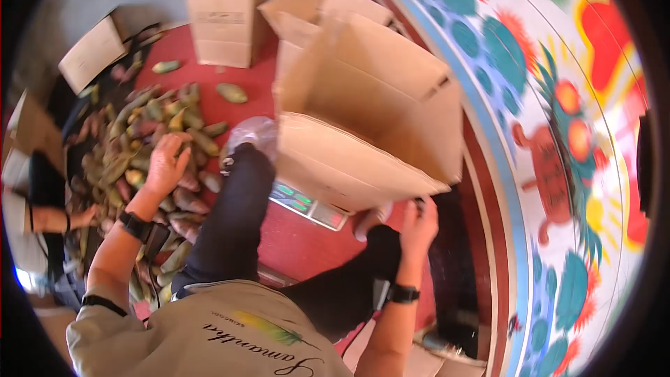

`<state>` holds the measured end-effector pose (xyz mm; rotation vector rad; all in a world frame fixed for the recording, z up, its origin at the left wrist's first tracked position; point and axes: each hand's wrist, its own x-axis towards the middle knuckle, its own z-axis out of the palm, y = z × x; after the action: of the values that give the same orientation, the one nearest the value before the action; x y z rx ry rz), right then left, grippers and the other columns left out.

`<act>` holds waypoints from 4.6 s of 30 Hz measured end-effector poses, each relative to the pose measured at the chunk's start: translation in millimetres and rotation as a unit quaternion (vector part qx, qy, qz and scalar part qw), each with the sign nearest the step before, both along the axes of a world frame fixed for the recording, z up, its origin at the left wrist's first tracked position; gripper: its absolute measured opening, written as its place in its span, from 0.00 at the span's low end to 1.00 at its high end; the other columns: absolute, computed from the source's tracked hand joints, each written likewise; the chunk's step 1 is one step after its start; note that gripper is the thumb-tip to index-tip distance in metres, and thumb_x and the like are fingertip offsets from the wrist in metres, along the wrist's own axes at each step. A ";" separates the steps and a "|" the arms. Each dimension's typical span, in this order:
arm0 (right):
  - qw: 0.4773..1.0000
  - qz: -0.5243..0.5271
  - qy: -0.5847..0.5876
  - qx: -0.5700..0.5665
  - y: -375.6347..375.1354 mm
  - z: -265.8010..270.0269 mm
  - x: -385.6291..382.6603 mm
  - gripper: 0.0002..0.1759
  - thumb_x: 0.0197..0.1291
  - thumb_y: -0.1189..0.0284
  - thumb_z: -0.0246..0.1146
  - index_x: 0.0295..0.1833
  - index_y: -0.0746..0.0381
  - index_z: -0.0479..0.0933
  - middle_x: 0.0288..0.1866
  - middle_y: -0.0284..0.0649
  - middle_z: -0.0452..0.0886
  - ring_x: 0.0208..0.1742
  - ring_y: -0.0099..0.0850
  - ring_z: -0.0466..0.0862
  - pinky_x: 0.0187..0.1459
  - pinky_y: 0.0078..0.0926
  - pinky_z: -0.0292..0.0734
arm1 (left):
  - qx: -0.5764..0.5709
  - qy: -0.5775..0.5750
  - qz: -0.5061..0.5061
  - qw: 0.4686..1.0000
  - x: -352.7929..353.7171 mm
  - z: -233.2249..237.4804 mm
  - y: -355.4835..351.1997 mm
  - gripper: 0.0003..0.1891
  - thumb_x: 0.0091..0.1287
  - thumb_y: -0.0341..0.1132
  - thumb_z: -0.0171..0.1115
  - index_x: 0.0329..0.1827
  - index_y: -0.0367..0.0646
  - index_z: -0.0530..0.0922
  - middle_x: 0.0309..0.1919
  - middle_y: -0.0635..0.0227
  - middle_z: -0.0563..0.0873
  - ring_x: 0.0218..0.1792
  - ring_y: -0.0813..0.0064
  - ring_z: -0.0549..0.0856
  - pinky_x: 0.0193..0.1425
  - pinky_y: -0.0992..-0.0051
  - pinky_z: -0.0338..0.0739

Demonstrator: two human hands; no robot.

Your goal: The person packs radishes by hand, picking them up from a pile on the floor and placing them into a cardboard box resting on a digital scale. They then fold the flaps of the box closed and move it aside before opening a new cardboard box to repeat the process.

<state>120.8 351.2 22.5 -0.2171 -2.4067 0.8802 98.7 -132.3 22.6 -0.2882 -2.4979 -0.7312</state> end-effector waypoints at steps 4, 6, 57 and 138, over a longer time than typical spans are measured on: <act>1.000 0.013 -0.007 -0.021 15.6 -11.7 0.4 0.17 0.58 0.75 0.58 0.53 0.69 0.72 0.40 0.47 0.79 0.38 0.35 0.80 0.40 0.29 0.75 | 0.016 -0.168 0.108 0.980 55.9 -87.6 -66.1 0.08 0.55 0.30 0.57 0.37 0.40 0.76 0.35 0.54 0.80 0.43 0.51 0.77 0.48 0.60 0.72; 0.998 0.020 -0.018 -0.048 21.2 -13.2 2.7 0.17 0.58 0.76 0.57 0.53 0.69 0.71 0.36 0.44 0.78 0.36 0.30 0.78 0.38 0.26 0.73 | -0.016 -0.250 0.158 0.955 89.7 -130.7 -92.6 0.07 0.54 0.30 0.58 0.35 0.39 0.77 0.34 0.53 0.81 0.41 0.51 0.79 0.48 0.62 0.73; 0.991 0.000 -0.073 0.115 33.1 -13.7 -3.7 0.16 0.60 0.75 0.53 0.52 0.72 0.70 0.36 0.48 0.77 0.30 0.33 0.78 0.28 0.24 0.77 | 0.474 -0.401 0.453 0.640 104.8 -238.4 -148.9 0.14 0.61 0.41 0.58 0.43 0.40 0.77 0.35 0.56 0.83 0.39 0.63 0.84 0.42 0.68 0.77; 0.999 -0.020 0.031 0.020 -6.2 -4.6 7.9 0.19 0.53 0.73 0.61 0.52 0.65 0.70 0.38 0.47 0.78 0.35 0.42 0.80 0.37 0.36 0.76 | -0.034 -0.256 -0.263 0.930 -106.9 127.3 233.1 0.15 0.57 0.34 0.61 0.46 0.37 0.76 0.34 0.51 0.83 0.38 0.56 0.82 0.45 0.66 0.74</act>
<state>128.7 345.0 17.9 -0.2194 -2.3514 0.8078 -8.2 100.8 150.0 -0.9230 -2.9741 -1.0353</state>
